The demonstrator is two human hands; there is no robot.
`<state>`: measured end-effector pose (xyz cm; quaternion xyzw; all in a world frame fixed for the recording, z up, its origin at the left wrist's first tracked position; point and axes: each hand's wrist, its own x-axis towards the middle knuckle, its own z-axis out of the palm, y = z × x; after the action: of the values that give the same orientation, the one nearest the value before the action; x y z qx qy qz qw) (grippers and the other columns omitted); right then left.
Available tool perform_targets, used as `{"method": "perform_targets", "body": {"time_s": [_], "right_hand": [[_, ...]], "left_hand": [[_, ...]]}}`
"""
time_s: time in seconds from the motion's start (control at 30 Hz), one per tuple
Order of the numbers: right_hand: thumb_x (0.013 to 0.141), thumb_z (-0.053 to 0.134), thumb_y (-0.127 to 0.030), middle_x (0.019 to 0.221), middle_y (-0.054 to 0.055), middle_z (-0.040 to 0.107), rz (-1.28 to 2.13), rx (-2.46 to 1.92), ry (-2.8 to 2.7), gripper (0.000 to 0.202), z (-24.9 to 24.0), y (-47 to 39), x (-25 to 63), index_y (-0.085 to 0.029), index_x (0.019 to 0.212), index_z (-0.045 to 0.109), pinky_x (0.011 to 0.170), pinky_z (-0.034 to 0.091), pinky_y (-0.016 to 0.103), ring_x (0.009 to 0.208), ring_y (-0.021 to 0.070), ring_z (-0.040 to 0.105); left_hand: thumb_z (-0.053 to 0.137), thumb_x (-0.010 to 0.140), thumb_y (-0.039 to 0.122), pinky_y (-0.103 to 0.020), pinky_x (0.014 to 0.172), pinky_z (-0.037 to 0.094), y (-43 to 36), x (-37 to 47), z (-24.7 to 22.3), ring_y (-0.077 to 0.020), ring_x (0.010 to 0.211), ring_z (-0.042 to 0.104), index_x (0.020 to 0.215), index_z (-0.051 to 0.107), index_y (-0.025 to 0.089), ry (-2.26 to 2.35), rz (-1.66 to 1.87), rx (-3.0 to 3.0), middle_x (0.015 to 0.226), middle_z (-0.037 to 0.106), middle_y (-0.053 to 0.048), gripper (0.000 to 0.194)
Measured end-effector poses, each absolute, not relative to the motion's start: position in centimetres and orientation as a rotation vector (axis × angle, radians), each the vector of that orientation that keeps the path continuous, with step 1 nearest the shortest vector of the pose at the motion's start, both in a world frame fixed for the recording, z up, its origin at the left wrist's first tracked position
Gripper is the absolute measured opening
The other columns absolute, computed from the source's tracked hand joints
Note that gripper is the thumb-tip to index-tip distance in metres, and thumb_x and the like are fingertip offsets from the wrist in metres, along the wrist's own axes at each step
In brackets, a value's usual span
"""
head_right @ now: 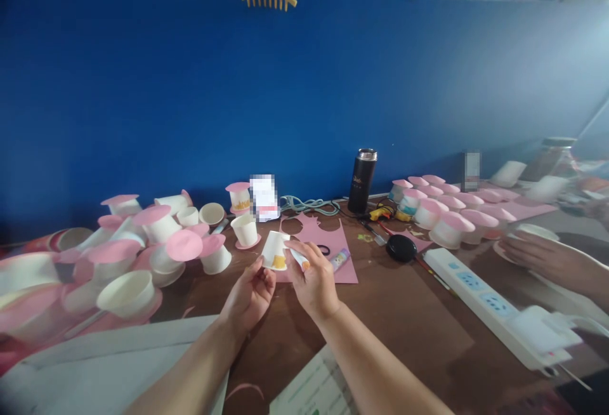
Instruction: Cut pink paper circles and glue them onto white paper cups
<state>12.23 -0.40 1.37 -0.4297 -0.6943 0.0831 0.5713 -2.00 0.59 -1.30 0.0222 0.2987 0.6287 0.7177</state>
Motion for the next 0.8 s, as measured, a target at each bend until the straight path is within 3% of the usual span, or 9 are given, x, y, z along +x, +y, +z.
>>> {"method": "perform_targets", "body": {"time_s": [0.8], "right_hand": [[0.091, 0.052, -0.025, 0.093, 0.005, 0.069, 0.158, -1.05, -1.643, 0.019, 1.47, -0.49, 12.24, -0.024, 0.104, 0.066, 0.08, 0.053, 0.032, 0.086, 0.0189, 0.065]], "left_hand": [[0.057, 0.084, 0.006, -0.014, 0.049, 0.051, 0.58, -2.09, -1.1, -0.0041, 0.051, 0.053, 0.076, 0.057, 0.012, 0.651, 1.376, 0.025, 0.066, 0.057, 0.0, 0.009]]}}
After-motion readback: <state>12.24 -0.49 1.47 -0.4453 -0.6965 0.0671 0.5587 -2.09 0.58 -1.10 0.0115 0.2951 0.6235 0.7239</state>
